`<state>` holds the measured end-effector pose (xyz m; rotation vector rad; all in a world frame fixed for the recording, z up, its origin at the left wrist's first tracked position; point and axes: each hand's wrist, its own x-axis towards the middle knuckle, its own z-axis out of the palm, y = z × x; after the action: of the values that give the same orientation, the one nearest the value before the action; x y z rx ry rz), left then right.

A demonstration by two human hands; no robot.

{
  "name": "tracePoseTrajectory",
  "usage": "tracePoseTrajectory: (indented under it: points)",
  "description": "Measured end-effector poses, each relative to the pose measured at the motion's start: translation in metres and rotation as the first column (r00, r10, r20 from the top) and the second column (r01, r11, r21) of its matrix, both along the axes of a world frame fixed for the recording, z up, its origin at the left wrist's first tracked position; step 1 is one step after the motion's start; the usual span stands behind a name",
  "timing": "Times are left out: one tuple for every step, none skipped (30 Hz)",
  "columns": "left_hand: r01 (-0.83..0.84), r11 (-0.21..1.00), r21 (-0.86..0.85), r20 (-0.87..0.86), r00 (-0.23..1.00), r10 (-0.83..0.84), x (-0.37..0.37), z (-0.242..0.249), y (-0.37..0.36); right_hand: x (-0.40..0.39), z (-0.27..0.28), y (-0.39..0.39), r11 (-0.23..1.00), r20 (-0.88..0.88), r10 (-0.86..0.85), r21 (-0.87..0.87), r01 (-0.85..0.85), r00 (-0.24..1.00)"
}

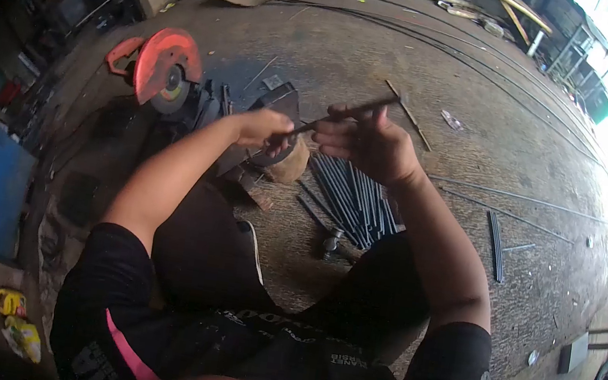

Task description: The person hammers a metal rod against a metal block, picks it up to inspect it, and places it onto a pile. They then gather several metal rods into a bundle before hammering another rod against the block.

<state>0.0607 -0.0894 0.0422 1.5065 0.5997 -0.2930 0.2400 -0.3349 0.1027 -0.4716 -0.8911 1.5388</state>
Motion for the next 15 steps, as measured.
tracePoseTrajectory:
  points:
    - [0.018, 1.000, 0.001, 0.002, 1.000, -0.018, 0.003, -0.008, -0.006, 0.000, 0.002, -0.001, 0.999, -0.011, -0.036, 0.039, 0.037, 0.999]
    - [0.155, 0.987, 0.029, -0.073, 0.986, -0.153, 0.006, -0.015, -0.012, -0.002, 0.005, -0.004, 0.987, 0.078, -0.163, 0.008, 0.163, 0.984]
    - [0.288, 0.957, 0.047, -0.150, 0.949, -0.278, 0.008, -0.020, -0.018, -0.004, 0.006, -0.005, 0.985, 0.080, -0.173, 0.006, 0.173, 0.982]
    - [0.295, 0.955, 0.044, -0.148, 0.947, -0.285, 0.010, -0.014, -0.029, -0.007, 0.007, -0.004, 0.951, 0.244, -0.289, -0.040, 0.307, 0.926]
    - [0.423, 0.888, 0.178, -0.247, 0.893, -0.376, 0.013, -0.008, -0.040, -0.010, 0.007, -0.003, 0.898, 0.405, -0.376, -0.064, 0.436, 0.834]
    - [0.544, 0.787, 0.291, -0.358, 0.825, -0.438, 0.016, 0.001, -0.051, -0.012, 0.007, -0.003, 0.829, 0.553, -0.433, -0.065, 0.555, 0.712]
    - [0.544, 0.788, 0.290, -0.360, 0.825, -0.437, 0.019, 0.009, -0.059, -0.012, 0.006, -0.002, 0.830, 0.551, -0.432, -0.067, 0.554, 0.714]
    - [0.599, 0.705, 0.378, -0.342, 0.799, -0.495, 0.023, 0.017, -0.067, -0.012, 0.006, -0.002, 0.835, 0.584, -0.419, -0.053, 0.548, 0.695]
    - [0.640, 0.612, 0.463, -0.329, 0.766, -0.552, 0.024, 0.020, -0.071, -0.013, 0.005, -0.002, 0.840, 0.617, -0.405, -0.040, 0.541, 0.675]
    - [0.533, 0.597, 0.600, -0.142, 0.805, -0.576, 0.022, 0.020, -0.073, -0.013, 0.004, -0.002, 0.841, 0.617, -0.404, -0.040, 0.540, 0.675]
    - [0.532, 0.598, 0.600, -0.142, 0.806, -0.575, 0.024, 0.021, -0.072, -0.015, 0.003, -0.001, 0.850, 0.609, -0.397, -0.039, 0.525, 0.687]
    - [0.321, 0.713, 0.623, 0.128, 0.858, -0.498, 0.027, 0.024, -0.069, -0.016, 0.000, -0.001, 0.859, 0.598, -0.389, -0.039, 0.510, 0.701]
    - [0.101, 0.807, 0.582, 0.389, 0.837, -0.385, 0.028, 0.026, -0.069, -0.017, -0.002, 0.000, 0.862, 0.595, -0.386, -0.040, 0.506, 0.704]
    - [0.098, 0.806, 0.584, 0.385, 0.841, -0.381, 0.027, 0.028, -0.068, -0.016, -0.004, 0.000, 0.875, 0.604, -0.357, -0.049, 0.481, 0.712]
    - [-0.014, 0.926, 0.377, 0.544, 0.812, -0.209, 0.025, 0.041, -0.073, -0.017, -0.006, 0.001, 0.889, 0.613, -0.328, -0.059, 0.455, 0.719]
